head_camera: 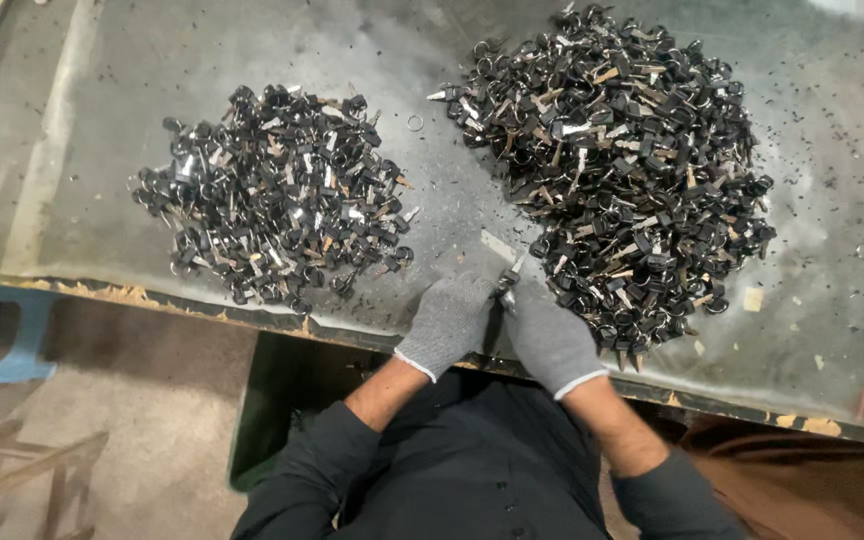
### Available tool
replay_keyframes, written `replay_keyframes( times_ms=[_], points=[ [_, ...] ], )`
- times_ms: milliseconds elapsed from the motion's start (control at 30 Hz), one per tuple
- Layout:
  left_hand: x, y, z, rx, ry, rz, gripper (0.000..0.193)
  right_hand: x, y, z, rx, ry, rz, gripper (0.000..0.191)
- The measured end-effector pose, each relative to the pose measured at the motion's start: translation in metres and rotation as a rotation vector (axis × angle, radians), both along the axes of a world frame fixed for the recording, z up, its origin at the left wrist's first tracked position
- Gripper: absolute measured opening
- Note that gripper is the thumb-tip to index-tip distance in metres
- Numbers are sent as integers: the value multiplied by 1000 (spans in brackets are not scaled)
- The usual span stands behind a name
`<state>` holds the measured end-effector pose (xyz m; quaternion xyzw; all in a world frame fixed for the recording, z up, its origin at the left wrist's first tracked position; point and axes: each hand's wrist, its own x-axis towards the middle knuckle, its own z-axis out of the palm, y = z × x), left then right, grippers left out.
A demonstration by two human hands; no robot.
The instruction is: The person sits at a workbench and sorts small black metal components one at a time, picking items from a large pile and placing them into a separate pile on the table. The person continues this repetitive pick-and-place sorting with both gloved hands throughout the episode.
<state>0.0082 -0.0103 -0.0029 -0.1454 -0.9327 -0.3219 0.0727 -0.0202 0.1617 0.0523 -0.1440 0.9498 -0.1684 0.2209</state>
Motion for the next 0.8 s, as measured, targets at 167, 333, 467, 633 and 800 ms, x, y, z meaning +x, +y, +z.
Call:
replay_keyframes(
  times_ms=[167, 333, 467, 633, 800],
  points=[
    [-1, -1, 1, -7, -12, -30, 35, 13, -8, 4, -12, 59, -81, 30],
    [-1, 0, 0, -20, -30, 10, 34, 21, -12, 6, -116, 352, 31, 21],
    [-2, -1, 0, -16, -53, -11, 32, 19, -6, -3, -187, 321, 22, 17],
    [-5, -1, -4, -74, -71, -37, 32, 17, -1, -16, -146, 309, 51, 17],
    [-8, 3, -4, -107, -88, -38, 33, 18, -10, -20, -41, 306, -4, 17]
  ],
)
